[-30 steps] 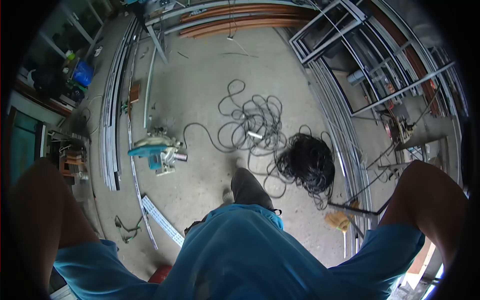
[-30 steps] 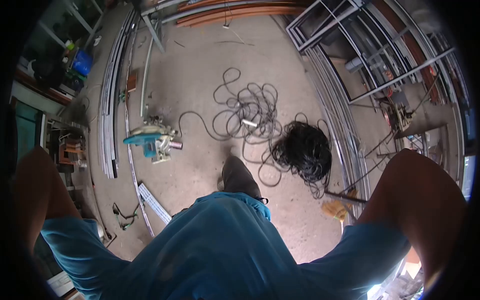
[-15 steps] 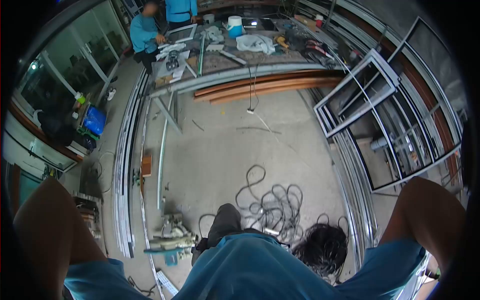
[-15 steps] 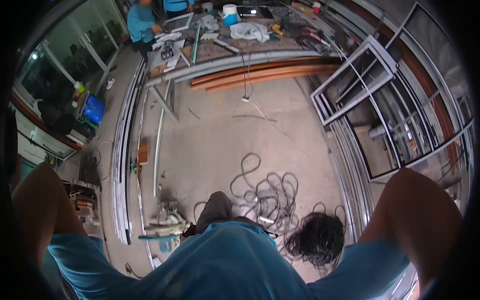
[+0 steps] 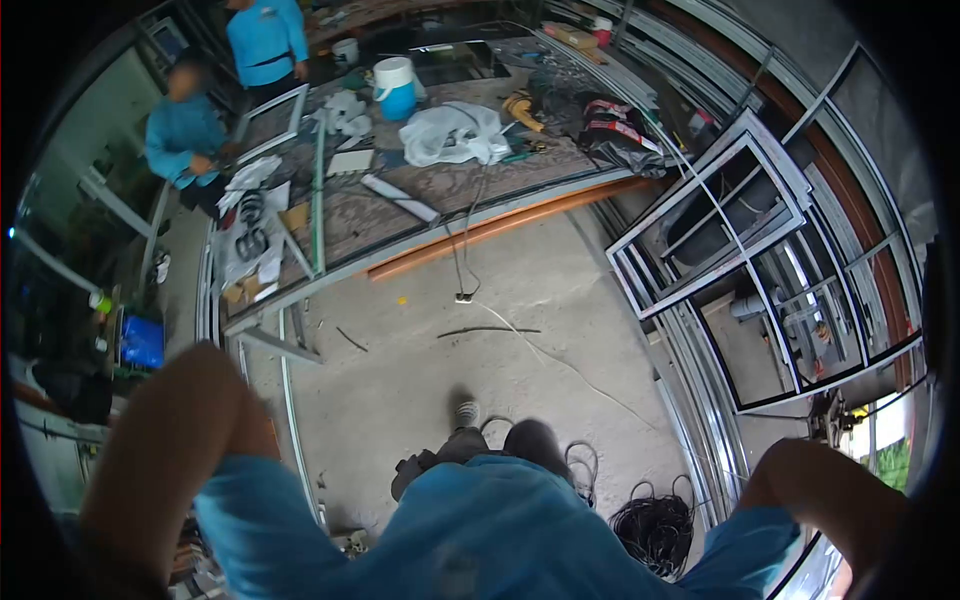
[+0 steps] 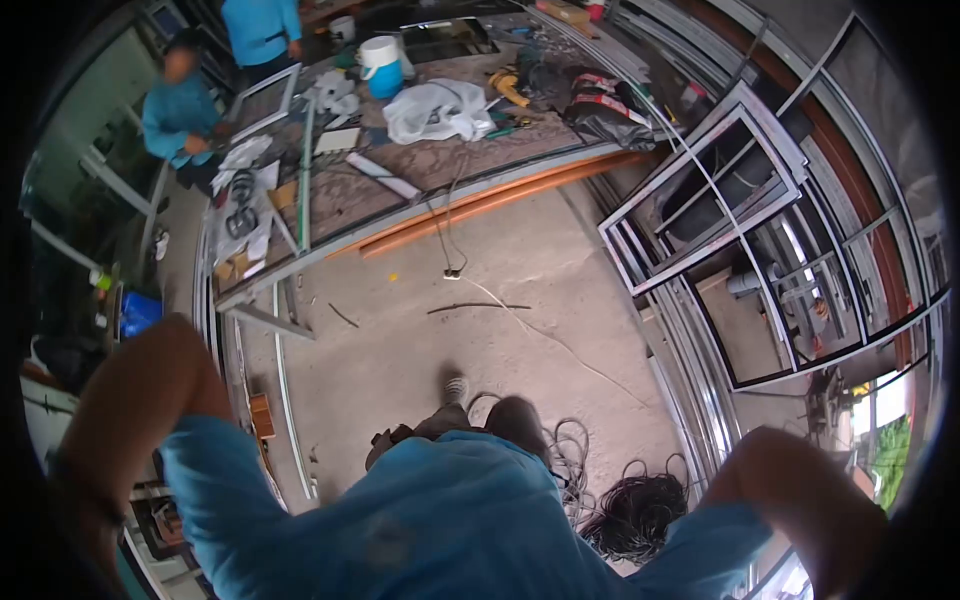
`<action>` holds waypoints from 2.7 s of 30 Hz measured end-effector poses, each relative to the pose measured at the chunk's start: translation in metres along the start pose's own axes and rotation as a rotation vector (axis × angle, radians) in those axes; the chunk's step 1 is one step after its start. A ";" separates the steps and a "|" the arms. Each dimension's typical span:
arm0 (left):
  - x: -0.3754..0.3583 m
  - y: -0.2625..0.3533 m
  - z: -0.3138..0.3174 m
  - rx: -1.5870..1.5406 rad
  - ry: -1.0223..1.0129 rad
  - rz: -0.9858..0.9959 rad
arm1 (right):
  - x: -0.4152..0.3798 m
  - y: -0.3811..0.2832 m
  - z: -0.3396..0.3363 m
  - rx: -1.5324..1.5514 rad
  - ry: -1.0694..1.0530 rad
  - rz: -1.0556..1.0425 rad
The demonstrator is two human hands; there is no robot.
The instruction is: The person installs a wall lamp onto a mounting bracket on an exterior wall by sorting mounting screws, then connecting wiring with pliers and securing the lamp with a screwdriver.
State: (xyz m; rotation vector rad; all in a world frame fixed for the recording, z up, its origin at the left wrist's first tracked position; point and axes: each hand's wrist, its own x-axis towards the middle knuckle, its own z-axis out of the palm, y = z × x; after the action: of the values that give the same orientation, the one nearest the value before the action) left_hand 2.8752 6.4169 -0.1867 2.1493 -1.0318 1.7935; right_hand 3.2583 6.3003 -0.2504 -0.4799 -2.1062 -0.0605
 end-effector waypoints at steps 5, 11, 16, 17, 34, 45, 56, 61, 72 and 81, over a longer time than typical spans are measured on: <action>-0.185 -0.190 0.003 -0.544 0.656 -0.346 | -0.086 0.109 -0.061 -0.125 0.307 0.413; -0.605 -0.368 0.195 -0.459 0.662 -1.515 | -0.228 0.269 -0.096 -0.219 0.338 1.014; -0.783 -0.369 0.329 0.237 -0.234 -1.859 | -0.358 0.470 -0.131 0.142 0.314 1.436; -0.773 -0.374 0.335 0.200 -0.356 -1.951 | -0.389 0.515 -0.138 0.192 0.339 1.486; -0.768 -0.576 0.307 0.064 -0.297 -1.962 | -0.245 0.901 -0.177 0.305 -0.040 1.282; -0.733 -0.783 0.313 0.018 -0.052 -1.978 | -0.327 1.059 -0.251 0.429 0.315 1.415; -0.721 -0.975 0.397 0.082 0.122 -2.161 | -0.447 1.299 -0.225 0.163 -0.026 1.345; -0.747 -1.046 0.413 0.108 0.207 -2.159 | -0.451 1.383 -0.185 0.192 -0.189 1.427; -0.875 -1.218 0.409 0.221 0.349 -2.115 | -0.428 1.574 -0.119 -0.106 -0.316 1.047; -0.970 -1.335 0.395 0.772 -0.009 -1.720 | -0.419 1.622 -0.096 -0.312 -0.553 0.852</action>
State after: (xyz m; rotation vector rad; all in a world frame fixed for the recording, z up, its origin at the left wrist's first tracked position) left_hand 3.9386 7.5987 -0.7809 1.9194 1.4325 1.1037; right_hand 4.1206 7.6429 -0.7711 -1.6991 -2.2350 0.2676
